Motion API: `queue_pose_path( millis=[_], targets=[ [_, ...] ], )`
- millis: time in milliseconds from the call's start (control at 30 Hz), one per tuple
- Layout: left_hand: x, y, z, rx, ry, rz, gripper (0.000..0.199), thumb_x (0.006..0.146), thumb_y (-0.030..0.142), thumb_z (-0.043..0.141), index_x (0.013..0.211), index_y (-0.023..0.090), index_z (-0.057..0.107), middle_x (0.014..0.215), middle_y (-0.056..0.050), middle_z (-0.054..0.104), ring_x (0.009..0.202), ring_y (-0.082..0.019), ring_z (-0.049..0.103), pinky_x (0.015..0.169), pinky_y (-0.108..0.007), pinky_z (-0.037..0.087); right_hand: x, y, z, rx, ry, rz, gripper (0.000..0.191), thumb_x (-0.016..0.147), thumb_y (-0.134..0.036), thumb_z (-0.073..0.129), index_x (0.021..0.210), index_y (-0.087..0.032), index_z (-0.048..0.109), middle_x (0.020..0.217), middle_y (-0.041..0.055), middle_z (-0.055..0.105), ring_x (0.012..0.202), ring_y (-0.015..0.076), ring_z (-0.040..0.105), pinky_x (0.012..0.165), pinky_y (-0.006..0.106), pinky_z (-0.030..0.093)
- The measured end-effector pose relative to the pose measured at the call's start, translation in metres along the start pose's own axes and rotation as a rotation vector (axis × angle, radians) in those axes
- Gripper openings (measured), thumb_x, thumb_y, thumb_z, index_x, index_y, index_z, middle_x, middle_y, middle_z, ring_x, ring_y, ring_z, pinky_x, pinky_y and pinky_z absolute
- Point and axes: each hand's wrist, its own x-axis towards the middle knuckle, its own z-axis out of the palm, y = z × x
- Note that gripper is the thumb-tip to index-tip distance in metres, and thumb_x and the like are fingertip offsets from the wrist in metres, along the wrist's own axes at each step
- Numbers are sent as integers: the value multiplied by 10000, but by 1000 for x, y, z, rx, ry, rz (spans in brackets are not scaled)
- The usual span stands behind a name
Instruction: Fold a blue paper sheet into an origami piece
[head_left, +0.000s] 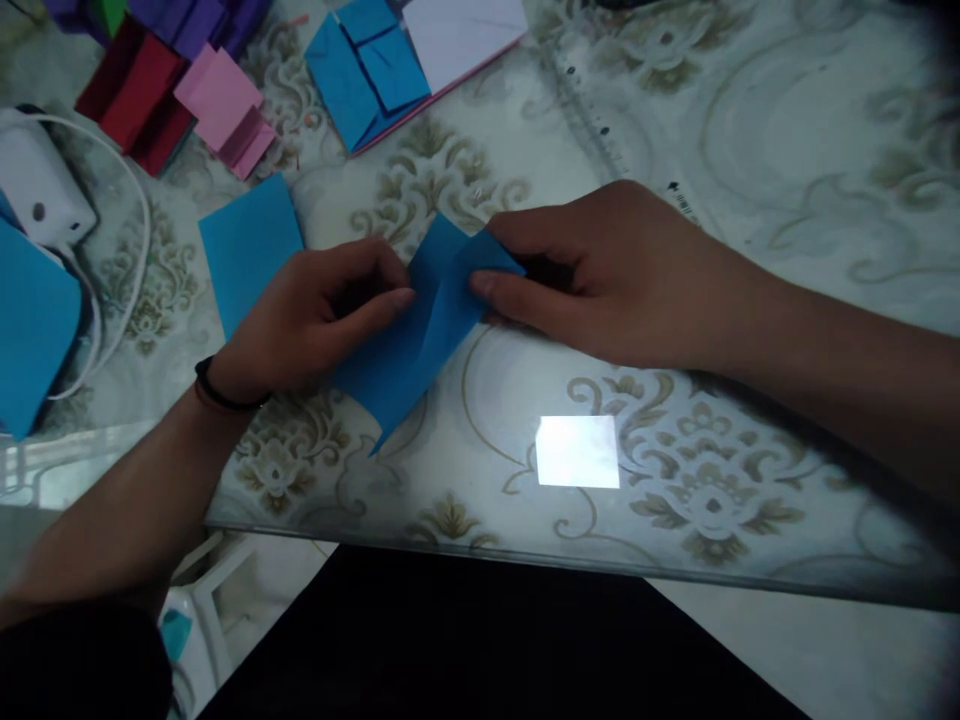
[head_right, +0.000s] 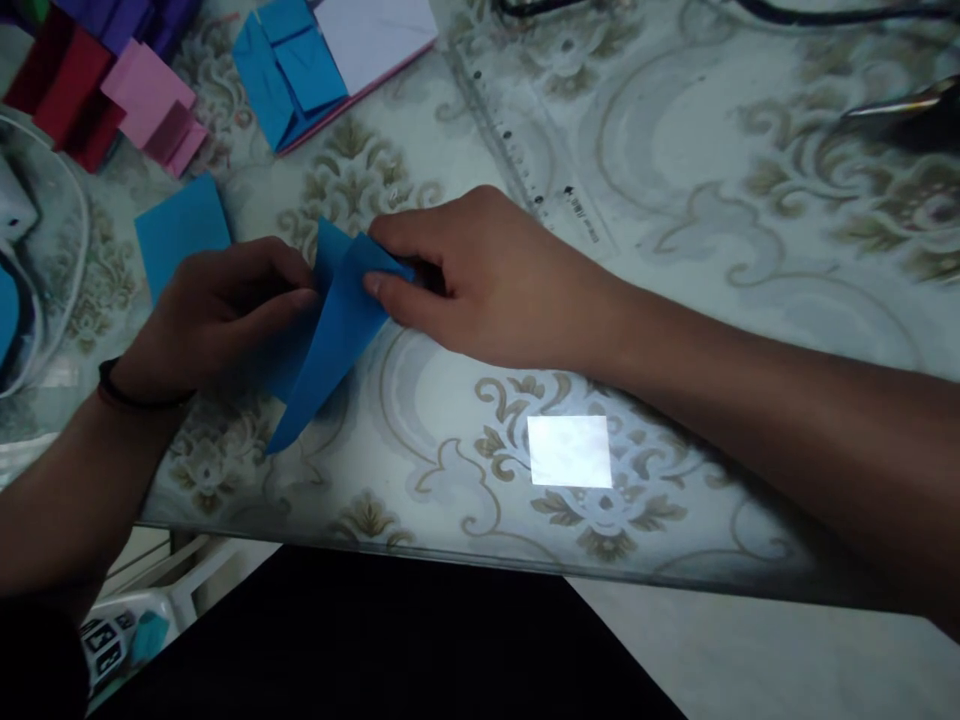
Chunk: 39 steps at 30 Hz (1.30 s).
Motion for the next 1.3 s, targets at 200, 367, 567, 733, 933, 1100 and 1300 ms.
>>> queue_pose_path(
  millis=[200, 367, 567, 733, 933, 1100, 1300],
  targets=[
    [1, -1, 2, 16, 19, 34, 248, 1043, 350, 643, 917, 137, 671, 737, 12, 600, 653, -105, 493, 587, -231, 377, -1, -2, -2, -48, -7, 15, 345, 1046, -313, 563, 736, -188, 477, 662, -47, 513, 620, 71, 498, 607, 243, 335],
    [0, -1, 2, 38, 30, 11, 300, 1043, 407, 651, 921, 135, 681, 741, 7, 602, 669, -109, 495, 606, -239, 372, 0, -4, -2, -71, -17, 51, 380, 1054, -308, 578, 715, -187, 456, 678, -45, 524, 644, 73, 524, 633, 248, 362],
    [0, 0, 2, 31, 27, -11, 366, 1044, 482, 645, 933, 136, 684, 760, -1, 606, 687, -118, 495, 629, -257, 376, 0, -4, -2, -39, -1, 28, 405, 1043, -267, 591, 691, -189, 407, 664, -54, 484, 623, 58, 451, 638, 261, 325],
    [0, -1, 3, 19, 32, 7, 302, 1045, 418, 656, 932, 139, 680, 761, 1, 601, 687, -115, 494, 620, -258, 375, -1, -4, -2, -10, -7, 25, 362, 1032, -248, 593, 711, -186, 437, 651, -60, 472, 623, 57, 445, 626, 254, 301],
    [0, -1, 3, 35, 33, 25, 207, 1031, 339, 669, 926, 160, 673, 759, 12, 598, 680, -115, 497, 615, -267, 374, -1, -4, -2, -28, -14, 30, 307, 1030, -252, 597, 745, -179, 509, 671, -58, 489, 636, 60, 448, 630, 256, 304],
    [0, 0, 4, 53, 47, 28, 198, 1032, 323, 657, 939, 149, 672, 770, 21, 581, 689, -97, 493, 625, -246, 372, 0, -2, -3, -81, -16, 51, 269, 1043, -304, 584, 796, -198, 566, 710, -48, 556, 643, 78, 488, 617, 276, 330],
    [0, 1, 4, 73, 47, 37, 161, 1031, 281, 657, 936, 152, 664, 787, 31, 563, 715, -89, 481, 648, -240, 366, 1, 1, -5, -75, -16, 11, 332, 1023, -383, 559, 734, -236, 487, 656, -56, 517, 623, 85, 472, 614, 340, 347]
  ],
)
